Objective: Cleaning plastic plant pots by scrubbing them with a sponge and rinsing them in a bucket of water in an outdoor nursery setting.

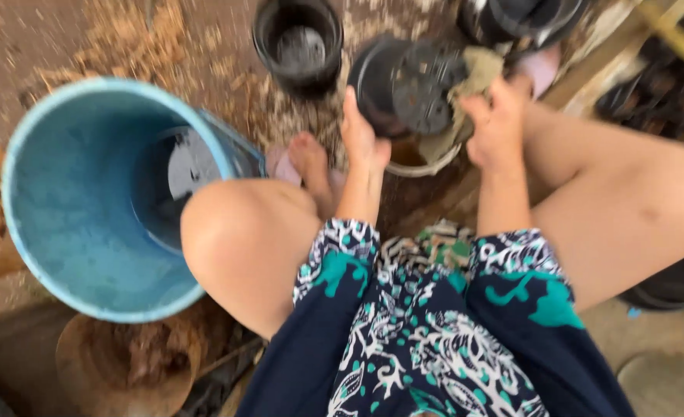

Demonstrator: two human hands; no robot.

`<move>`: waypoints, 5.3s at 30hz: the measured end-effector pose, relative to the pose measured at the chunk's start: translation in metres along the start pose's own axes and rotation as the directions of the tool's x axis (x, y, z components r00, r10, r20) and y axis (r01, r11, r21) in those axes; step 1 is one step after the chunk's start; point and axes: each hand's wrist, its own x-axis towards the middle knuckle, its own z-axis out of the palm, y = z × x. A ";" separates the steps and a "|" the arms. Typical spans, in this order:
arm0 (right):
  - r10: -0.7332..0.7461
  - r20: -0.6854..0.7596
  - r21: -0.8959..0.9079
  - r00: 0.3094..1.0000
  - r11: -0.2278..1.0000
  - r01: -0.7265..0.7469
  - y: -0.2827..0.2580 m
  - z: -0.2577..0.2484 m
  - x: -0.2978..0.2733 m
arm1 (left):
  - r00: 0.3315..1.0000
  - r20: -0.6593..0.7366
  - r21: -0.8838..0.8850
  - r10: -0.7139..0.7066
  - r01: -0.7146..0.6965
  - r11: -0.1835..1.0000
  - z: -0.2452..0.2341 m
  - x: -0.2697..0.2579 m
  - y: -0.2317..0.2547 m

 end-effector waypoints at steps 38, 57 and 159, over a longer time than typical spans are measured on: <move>-0.448 0.027 -0.599 0.894 0.708 0.373 0.020 0.044 -0.046 | 0.990 -0.137 0.117 0.031 -0.015 0.993 -0.005 -0.002 -0.001; -0.207 -0.113 0.000 0.972 0.978 0.208 0.034 0.036 -0.044 | 0.991 -0.102 0.149 0.082 -0.066 0.987 -0.018 0.011 -0.011; -0.218 0.304 -0.654 0.927 0.660 0.370 -0.026 0.037 -0.010 | 0.443 0.890 0.452 -0.105 -0.888 0.086 0.014 -0.057 0.025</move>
